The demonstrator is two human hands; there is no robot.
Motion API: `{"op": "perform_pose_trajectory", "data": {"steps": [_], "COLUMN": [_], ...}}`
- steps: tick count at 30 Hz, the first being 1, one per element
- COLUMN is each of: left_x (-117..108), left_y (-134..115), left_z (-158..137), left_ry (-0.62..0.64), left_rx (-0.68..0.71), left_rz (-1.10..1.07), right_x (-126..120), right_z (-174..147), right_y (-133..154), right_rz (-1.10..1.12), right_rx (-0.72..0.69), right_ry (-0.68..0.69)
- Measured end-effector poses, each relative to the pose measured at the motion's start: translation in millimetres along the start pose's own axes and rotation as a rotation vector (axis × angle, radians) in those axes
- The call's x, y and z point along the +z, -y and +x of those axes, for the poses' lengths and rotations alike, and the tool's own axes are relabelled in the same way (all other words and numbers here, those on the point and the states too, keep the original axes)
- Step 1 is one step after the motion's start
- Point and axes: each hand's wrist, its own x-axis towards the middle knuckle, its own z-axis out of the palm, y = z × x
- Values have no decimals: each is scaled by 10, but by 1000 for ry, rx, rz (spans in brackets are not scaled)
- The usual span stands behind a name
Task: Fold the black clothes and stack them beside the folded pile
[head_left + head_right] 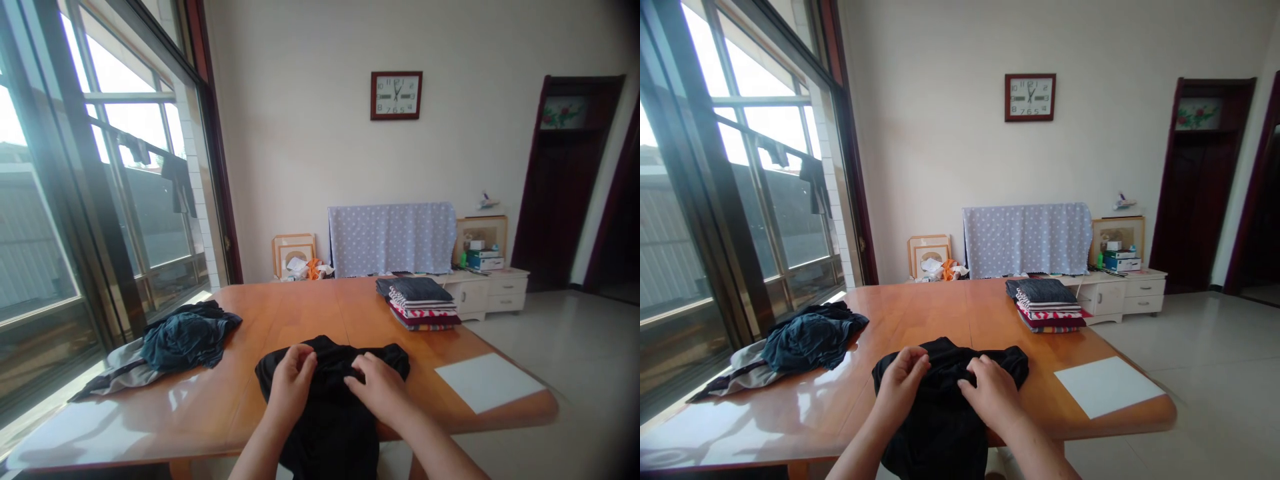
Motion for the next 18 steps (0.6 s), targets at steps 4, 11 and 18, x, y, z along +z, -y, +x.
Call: {"op": "perform_pose_trajectory", "data": {"steps": [4, 11, 18], "left_x": [63, -43, 189], "left_y": [92, 206, -95], "left_z": [-138, -92, -175], "left_ry": [244, 88, 28], "left_rx": [-26, 36, 172], "left_rz": [196, 379, 610], "right_x": [-13, -226, -151], "right_z": [78, 230, 119], "right_y": [-41, 20, 217], "right_rz": [189, 913, 1019], "right_rx": [113, 354, 343], "right_ry": [-6, -88, -66]}}
